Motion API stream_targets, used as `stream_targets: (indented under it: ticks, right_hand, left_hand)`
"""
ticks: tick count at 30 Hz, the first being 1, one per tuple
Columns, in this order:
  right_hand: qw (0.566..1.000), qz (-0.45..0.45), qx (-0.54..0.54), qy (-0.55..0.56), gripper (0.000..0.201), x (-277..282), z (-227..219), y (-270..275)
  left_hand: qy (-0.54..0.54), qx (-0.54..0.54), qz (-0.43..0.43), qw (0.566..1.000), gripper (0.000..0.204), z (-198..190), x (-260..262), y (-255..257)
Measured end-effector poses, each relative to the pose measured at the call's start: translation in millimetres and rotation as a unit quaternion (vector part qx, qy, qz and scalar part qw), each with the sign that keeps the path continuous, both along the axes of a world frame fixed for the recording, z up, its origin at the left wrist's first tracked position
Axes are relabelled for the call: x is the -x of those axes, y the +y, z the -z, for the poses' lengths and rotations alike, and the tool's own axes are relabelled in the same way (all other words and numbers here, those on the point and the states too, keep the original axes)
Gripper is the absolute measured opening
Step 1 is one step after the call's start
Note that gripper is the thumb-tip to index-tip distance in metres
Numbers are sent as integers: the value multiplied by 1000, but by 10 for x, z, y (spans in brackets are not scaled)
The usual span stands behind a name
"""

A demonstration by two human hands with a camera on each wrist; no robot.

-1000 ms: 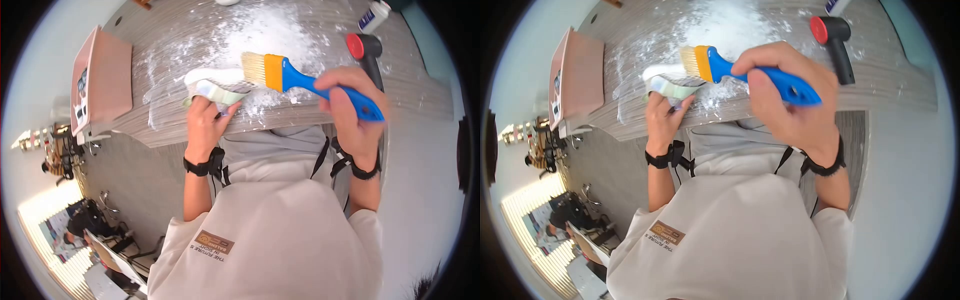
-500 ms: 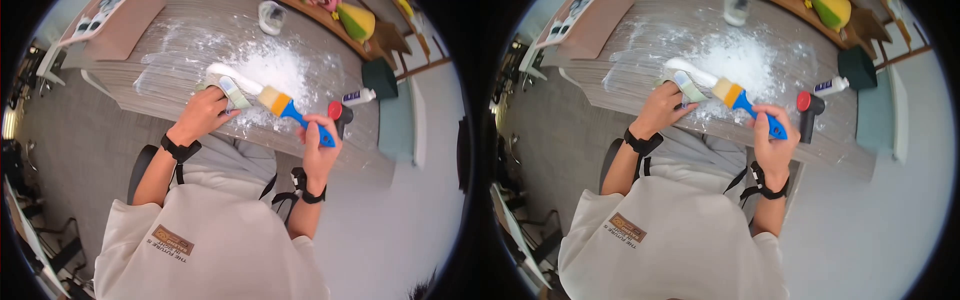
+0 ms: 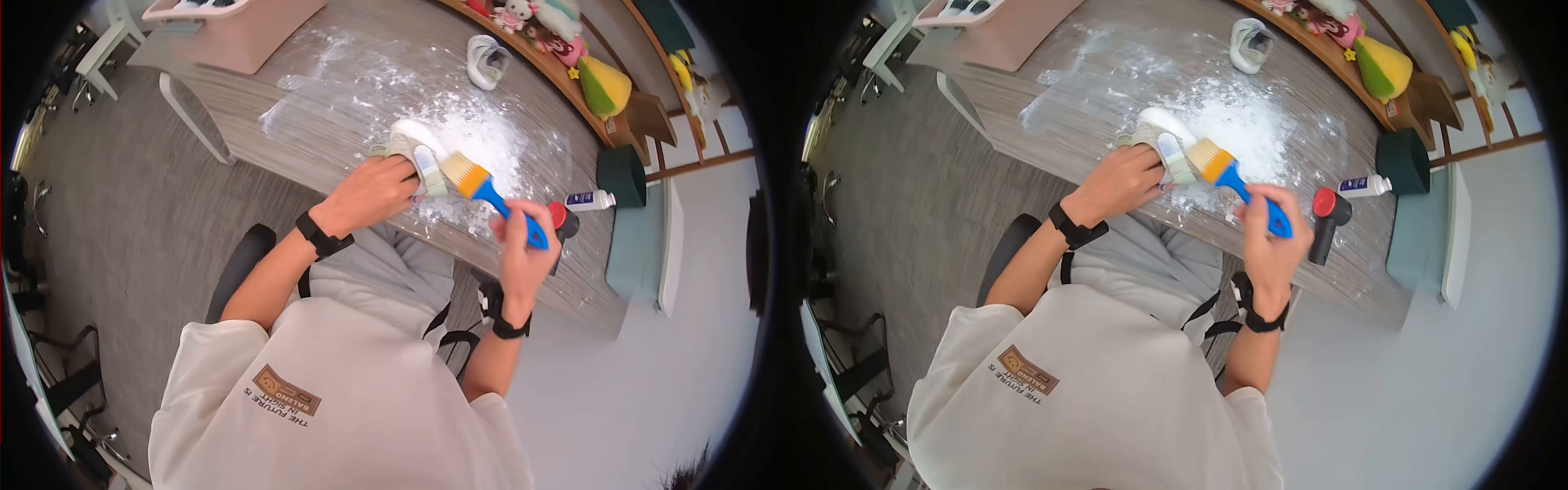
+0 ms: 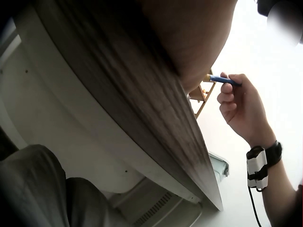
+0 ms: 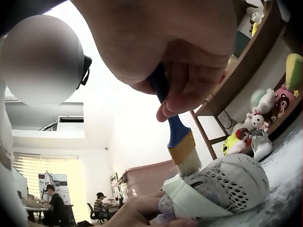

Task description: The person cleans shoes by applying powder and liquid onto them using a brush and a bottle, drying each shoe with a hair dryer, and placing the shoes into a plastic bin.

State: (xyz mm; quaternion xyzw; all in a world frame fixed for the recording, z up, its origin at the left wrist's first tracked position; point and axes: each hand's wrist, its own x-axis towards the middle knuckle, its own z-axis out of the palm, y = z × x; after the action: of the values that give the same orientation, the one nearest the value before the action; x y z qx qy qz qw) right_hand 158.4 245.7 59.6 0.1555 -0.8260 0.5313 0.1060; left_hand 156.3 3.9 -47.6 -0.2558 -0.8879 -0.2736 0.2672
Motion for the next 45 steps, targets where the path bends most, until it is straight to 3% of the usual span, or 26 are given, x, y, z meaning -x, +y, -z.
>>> stream_targets:
  ticks: [5, 9, 12, 15, 22, 25, 31, 34, 37, 40, 45]
  right_hand:
    - [997, 73, -11, 23, 12, -190, 143, 554]
    - [989, 144, -32, 15, 14, -282, 287, 687]
    - [984, 156, 82, 37, 15, -285, 410, 670]
    - [980, 106, 163, 33, 18, -177, 473, 526]
    - [976, 109, 185, -30, 22, 128, 726, 577]
    - [974, 111, 198, -28, 22, 152, 830, 662]
    - [958, 157, 237, -25, 22, 193, 995, 735]
    - [957, 165, 238, -34, 22, 180, 1010, 765]
    - [956, 163, 238, -48, 22, 181, 1016, 772]
    - [959, 163, 225, -59, 22, 165, 1055, 790]
    - [962, 162, 210, -59, 24, 144, 1064, 780]
  left_hand:
    - [-8, -32, 3, 999, 21, 28, 8, 1]
    - [4, -49, 5, 999, 19, 44, 47, 27]
    - [27, -60, -4, 998, 22, 26, 35, 36]
    - [37, -63, -10, 997, 29, -17, 33, 33]
    - [40, -94, -51, 993, 49, -103, 50, 86]
    - [6, -85, -59, 995, 53, -179, 86, 104]
    - [44, -68, -73, 994, 56, -257, 224, -74]
    - [34, -65, -164, 984, 64, -317, 269, -153]
    - [-26, -185, -179, 966, 73, -266, 379, -132]
    - [-224, -277, -110, 928, 77, -275, 407, -188]
    - [-266, -216, -108, 933, 75, -294, 522, -200]
